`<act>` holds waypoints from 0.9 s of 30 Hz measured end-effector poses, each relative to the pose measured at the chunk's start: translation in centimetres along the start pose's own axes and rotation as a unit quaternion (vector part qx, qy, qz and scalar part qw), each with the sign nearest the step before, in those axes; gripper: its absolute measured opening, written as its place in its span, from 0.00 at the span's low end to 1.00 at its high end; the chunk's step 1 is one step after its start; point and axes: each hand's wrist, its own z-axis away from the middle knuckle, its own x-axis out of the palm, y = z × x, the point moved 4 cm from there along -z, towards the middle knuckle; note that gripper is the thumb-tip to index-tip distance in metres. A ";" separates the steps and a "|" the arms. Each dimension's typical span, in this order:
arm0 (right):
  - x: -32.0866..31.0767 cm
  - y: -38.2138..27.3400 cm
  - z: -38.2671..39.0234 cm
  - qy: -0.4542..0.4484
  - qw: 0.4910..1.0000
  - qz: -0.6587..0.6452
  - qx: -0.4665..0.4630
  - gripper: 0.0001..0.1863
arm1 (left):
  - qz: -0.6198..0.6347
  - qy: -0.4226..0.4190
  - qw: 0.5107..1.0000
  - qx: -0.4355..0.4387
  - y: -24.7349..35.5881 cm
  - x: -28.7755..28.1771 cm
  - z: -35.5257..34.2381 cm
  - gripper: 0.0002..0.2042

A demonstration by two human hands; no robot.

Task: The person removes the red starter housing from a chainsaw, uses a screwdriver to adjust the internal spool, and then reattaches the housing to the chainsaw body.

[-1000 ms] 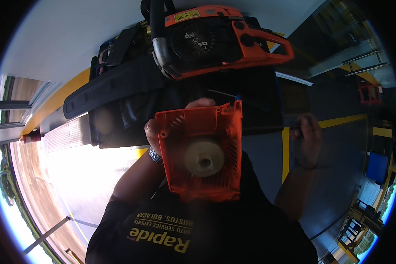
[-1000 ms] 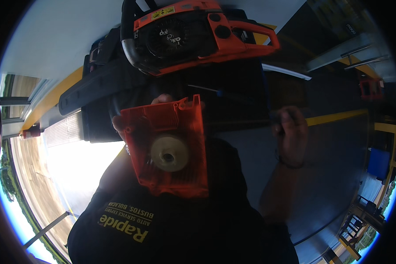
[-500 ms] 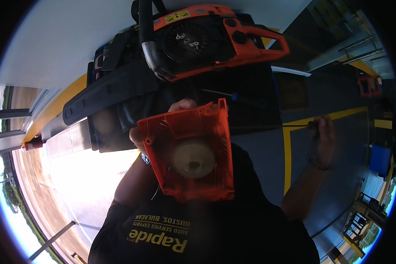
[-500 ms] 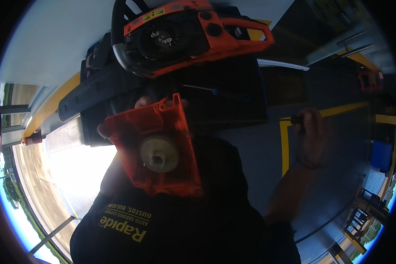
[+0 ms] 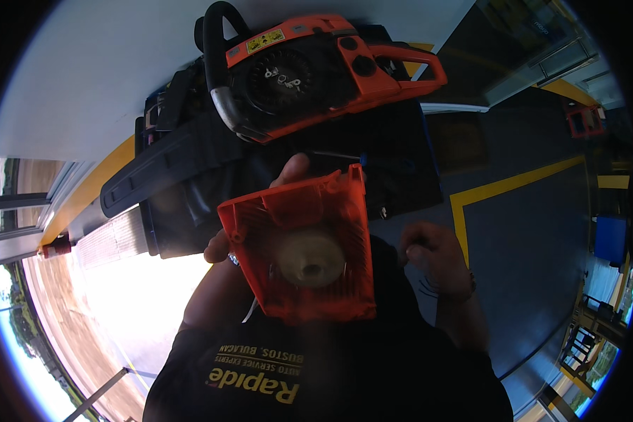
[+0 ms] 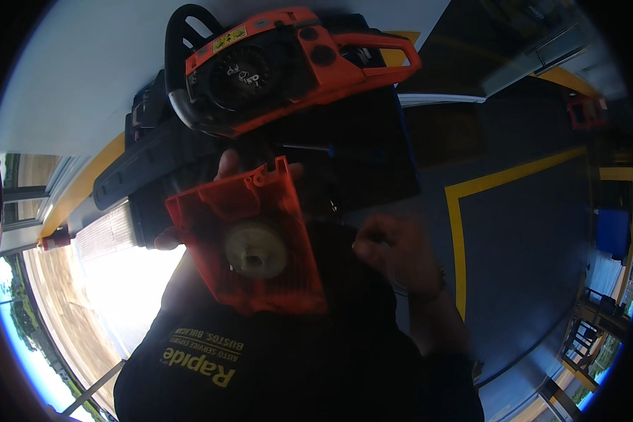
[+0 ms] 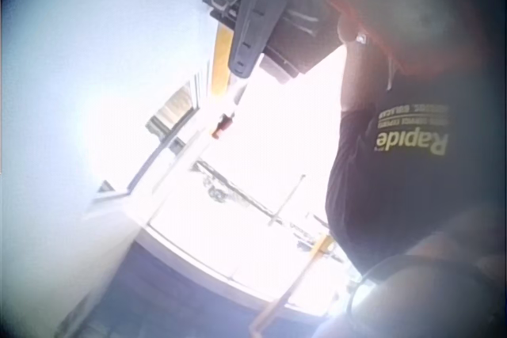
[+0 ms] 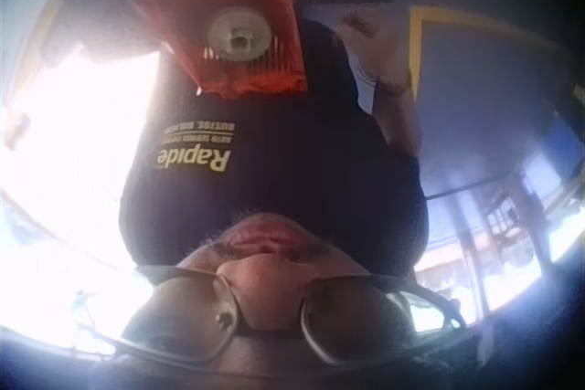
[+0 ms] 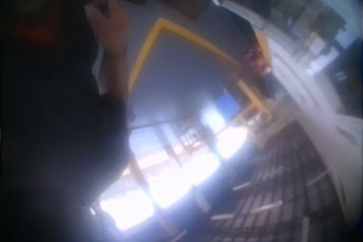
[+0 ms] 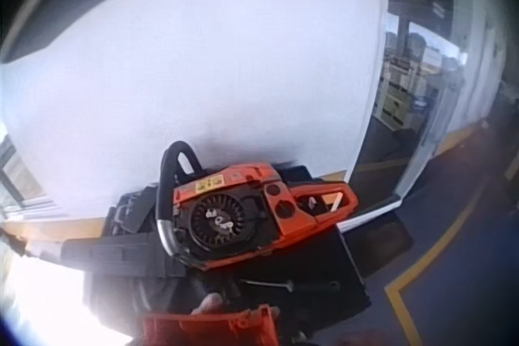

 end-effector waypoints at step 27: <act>2.5 -4.3 2.7 0.244 0.936 0.006 -0.252 0.24 | -0.050 0.134 0.985 -0.091 -1.5 -7.6 7.5 0.50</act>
